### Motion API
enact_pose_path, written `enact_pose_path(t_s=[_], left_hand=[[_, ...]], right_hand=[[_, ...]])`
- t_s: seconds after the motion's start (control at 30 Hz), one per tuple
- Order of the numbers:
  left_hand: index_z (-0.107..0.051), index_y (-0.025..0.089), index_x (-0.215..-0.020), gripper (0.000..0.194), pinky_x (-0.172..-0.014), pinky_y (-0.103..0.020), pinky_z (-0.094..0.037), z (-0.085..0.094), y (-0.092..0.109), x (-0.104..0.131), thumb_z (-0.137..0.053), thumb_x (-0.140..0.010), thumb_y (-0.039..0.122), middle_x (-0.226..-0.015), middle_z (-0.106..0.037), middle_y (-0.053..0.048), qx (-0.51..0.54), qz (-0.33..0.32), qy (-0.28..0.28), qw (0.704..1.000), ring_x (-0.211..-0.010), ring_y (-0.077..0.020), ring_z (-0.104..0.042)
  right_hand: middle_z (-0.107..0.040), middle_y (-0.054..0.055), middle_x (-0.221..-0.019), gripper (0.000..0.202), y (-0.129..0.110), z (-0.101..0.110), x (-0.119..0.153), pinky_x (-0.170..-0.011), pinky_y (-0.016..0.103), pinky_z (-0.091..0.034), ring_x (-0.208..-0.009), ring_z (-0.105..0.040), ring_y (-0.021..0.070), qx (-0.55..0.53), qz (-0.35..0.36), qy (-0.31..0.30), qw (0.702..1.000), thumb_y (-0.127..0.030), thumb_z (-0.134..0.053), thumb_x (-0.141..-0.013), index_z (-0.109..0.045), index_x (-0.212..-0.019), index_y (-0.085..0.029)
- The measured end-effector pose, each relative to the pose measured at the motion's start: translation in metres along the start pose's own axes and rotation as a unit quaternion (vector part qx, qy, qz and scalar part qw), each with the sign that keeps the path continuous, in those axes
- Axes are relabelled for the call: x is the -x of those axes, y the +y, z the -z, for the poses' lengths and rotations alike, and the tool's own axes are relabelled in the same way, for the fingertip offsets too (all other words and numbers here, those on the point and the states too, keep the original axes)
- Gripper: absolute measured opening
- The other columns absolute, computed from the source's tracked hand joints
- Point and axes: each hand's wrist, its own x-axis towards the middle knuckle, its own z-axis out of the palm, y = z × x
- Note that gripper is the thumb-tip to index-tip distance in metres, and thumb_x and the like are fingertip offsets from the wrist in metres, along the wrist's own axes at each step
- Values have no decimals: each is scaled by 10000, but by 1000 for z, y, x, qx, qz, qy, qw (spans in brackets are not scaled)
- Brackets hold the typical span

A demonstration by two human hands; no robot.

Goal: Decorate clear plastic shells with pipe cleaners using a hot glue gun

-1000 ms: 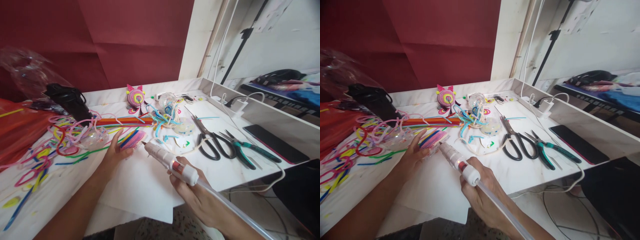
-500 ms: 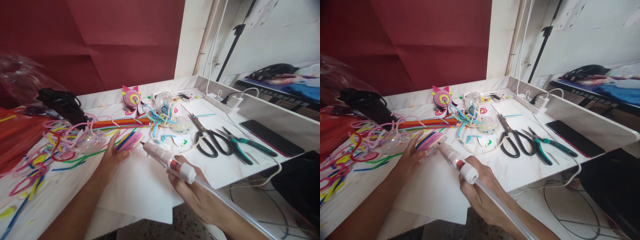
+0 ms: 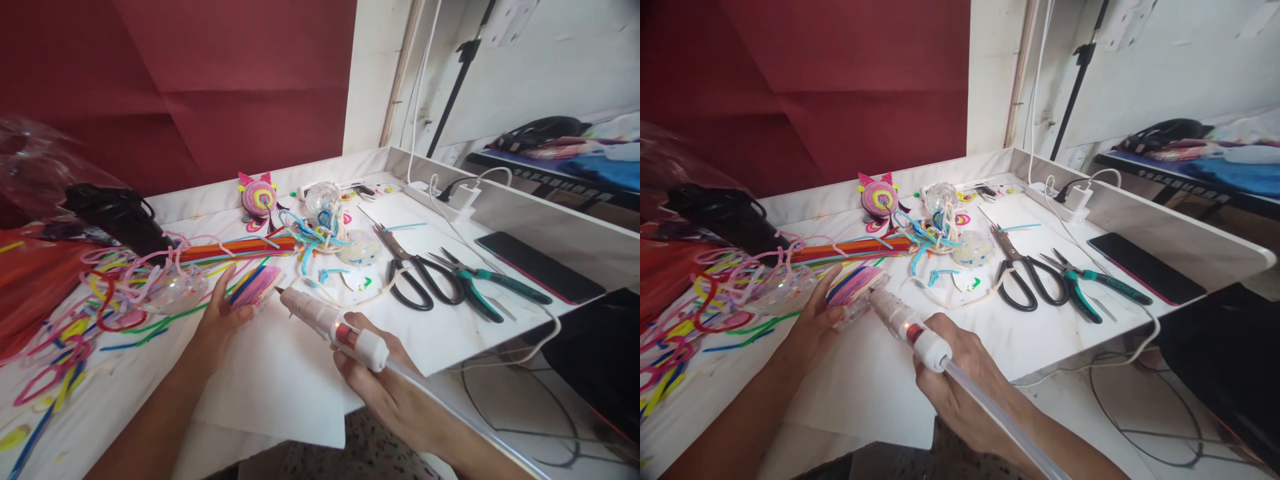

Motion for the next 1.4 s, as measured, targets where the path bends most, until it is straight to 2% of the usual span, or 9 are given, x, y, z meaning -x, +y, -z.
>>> enact_pose_path(t_s=[0.47,0.7,0.87,1.03,1.23,1.4], left_hand=[[-390,342,-1492,998,-1032,-473,-460,-2,3,5,-857,-609,341,-1243,-713,-77,31,-1,-39,999,-1135,-329,-663],[-414,370,-1482,967,-1076,-529,-422,0,4,4,-852,-621,339,-1393,-618,-68,39,-16,-58,997,-1262,-369,-572],[-431,384,-1467,930,-1093,-502,-407,1,4,5,-842,-634,347,-1488,-534,-51,35,-11,-65,997,-1326,-368,-508],[-446,368,-1458,957,-1117,-496,-368,3,0,3,-858,-595,368,-1474,-543,-61,35,-20,-62,997,-1344,-364,-485],[-458,379,-1446,951,-1099,-499,-387,3,1,4,-861,-587,434,-1454,-554,-51,18,-33,-63,997,-1318,-375,-500],[-426,372,-1466,948,-1086,-487,-405,5,-1,3,-844,-617,423,-1432,-574,-55,21,-45,-77,996,-1295,-368,-524]], right_hand=[[-509,-18,-735,94,-2,6,-2,-580,287,-410,-619,-503,150,4,9,15,1000,-223,-416,-956,-447,-873,-253],[-517,-27,-721,67,-2,8,0,-574,283,-390,-609,-500,151,1,9,17,1000,-205,-414,-942,-436,-902,-253],[-515,-30,-737,100,-3,9,0,-572,271,-388,-617,-503,135,-4,13,13,1000,-222,-426,-956,-434,-859,-245],[-531,-20,-751,108,-7,11,1,-575,271,-413,-627,-517,135,16,7,14,1000,-198,-408,-958,-447,-866,-239],[-566,1,-762,104,-6,12,3,-568,285,-441,-647,-540,154,24,11,19,999,-193,-384,-951,-466,-905,-238],[-582,2,-722,105,-8,14,1,-558,284,-459,-623,-554,160,7,11,26,1000,-183,-419,-934,-497,-892,-240]])
